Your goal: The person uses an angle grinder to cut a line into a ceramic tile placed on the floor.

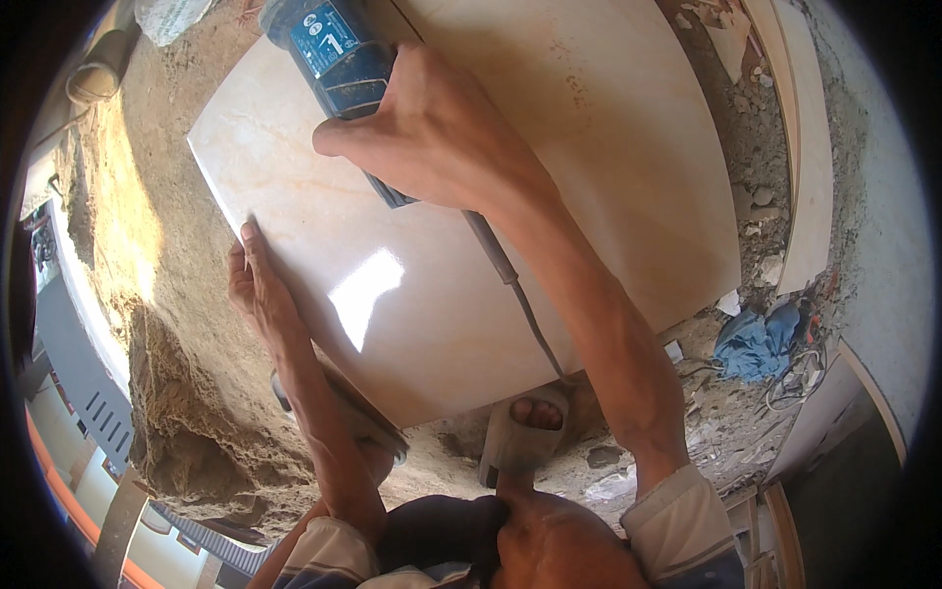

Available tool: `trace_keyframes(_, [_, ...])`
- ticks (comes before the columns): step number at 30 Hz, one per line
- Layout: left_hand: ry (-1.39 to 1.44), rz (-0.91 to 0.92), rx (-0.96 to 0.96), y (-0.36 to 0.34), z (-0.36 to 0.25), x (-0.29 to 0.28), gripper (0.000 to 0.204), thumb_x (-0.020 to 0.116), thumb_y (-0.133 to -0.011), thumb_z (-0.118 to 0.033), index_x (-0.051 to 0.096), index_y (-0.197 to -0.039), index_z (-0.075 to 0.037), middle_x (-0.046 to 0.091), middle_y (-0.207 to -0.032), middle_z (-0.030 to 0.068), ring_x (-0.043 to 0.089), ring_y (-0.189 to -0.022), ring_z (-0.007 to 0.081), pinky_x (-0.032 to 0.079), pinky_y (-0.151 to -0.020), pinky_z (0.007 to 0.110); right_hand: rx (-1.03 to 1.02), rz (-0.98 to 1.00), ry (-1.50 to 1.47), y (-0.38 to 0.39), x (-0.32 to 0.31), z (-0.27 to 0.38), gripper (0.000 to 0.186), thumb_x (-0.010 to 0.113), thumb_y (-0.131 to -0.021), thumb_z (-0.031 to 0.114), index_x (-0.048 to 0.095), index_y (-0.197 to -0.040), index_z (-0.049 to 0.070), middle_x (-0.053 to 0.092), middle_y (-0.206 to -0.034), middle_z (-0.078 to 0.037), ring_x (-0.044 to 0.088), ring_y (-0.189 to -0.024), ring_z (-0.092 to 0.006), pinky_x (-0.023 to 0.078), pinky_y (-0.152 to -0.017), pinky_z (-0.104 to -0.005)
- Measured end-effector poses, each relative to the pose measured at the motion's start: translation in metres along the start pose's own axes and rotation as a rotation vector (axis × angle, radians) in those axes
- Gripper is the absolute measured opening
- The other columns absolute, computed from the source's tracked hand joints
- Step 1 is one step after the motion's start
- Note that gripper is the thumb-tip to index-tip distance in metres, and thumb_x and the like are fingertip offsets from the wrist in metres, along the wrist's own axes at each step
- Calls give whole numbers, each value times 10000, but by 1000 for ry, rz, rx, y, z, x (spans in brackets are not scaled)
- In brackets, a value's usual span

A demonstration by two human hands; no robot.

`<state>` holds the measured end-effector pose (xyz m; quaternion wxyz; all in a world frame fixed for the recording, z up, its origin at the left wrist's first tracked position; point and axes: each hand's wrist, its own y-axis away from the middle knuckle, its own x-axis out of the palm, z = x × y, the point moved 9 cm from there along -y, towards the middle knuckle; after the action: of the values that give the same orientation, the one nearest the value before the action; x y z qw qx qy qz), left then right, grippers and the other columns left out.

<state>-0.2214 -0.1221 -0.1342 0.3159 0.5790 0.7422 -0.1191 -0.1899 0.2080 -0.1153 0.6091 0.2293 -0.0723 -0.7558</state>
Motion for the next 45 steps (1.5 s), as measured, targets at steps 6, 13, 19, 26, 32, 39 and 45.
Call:
trace_keyframes(6, [4, -5, 7, 0, -2, 1, 591, 793, -1031, -618, 795, -1181, -46, 788, -891, 45, 729, -784, 138, 625, -718, 353, 7, -10, 33, -1, -3, 0, 337, 875, -866, 334, 739, -957, 39, 693, -770, -50, 647, -670, -157, 539, -651, -363])
trace_keyframes(13, [-20, -10, 1, 1, -2, 1, 608, 785, -1026, -640, 799, -1184, -53, 794, -898, 49, 728, -772, 132, 626, -691, 373, 34, -1, 21, 8, -3, 0, 346, 877, -860, 347, 734, -947, 44, 685, -753, -56, 648, -664, -163, 539, -645, -371])
trace_keyframes(19, [-24, -19, 1, 1, -3, 1, 611, 779, -1028, -643, 802, -1190, -54, 799, -905, 53, 734, -770, 133, 628, -690, 378, 50, 1, 2, 18, -4, 3, 365, 880, -855, 349, 710, -934, 36, 663, -736, -49, 632, -638, -158, 528, -619, -374])
trace_keyframes(26, [-3, -2, 15, 1, -2, 1, 604, 776, -1034, -635, 799, -1179, -49, 797, -903, 58, 746, -782, 149, 637, -698, 380, 43, 5, -32, 27, -4, 2, 357, 858, -852, 332, 691, -890, 19, 671, -712, -84, 650, -621, -182, 538, -606, -382])
trace_keyframes(32, [11, 13, 31, 2, -5, 2, 611, 773, -1040, -624, 795, -1207, -37, 808, -932, 67, 764, -802, 161, 649, -709, 379, -15, -23, -34, 21, -3, -1, 351, 844, -833, 329, 683, -825, 17, 699, -711, -125, 688, -618, -225, 565, -629, -406])
trace_keyframes(39, [47, 26, 26, -1, 0, 4, 633, 776, -1042, -614, 791, -1265, -22, 835, -997, 98, 795, -860, 182, 668, -741, 393, 34, -9, -2, 14, -2, -5, 362, 883, -866, 343, 735, -971, 30, 703, -782, -64, 655, -671, -156, 543, -648, -367])
trace_keyframes(45, [-38, 1, 17, 0, -2, -1, 634, 765, -1039, -633, 793, -1260, -40, 833, -995, 97, 793, -849, 195, 676, -728, 444, 51, 4, -18, 26, -4, -2, 353, 878, -866, 338, 731, -954, 29, 692, -756, -53, 647, -652, -154, 535, -635, -358])
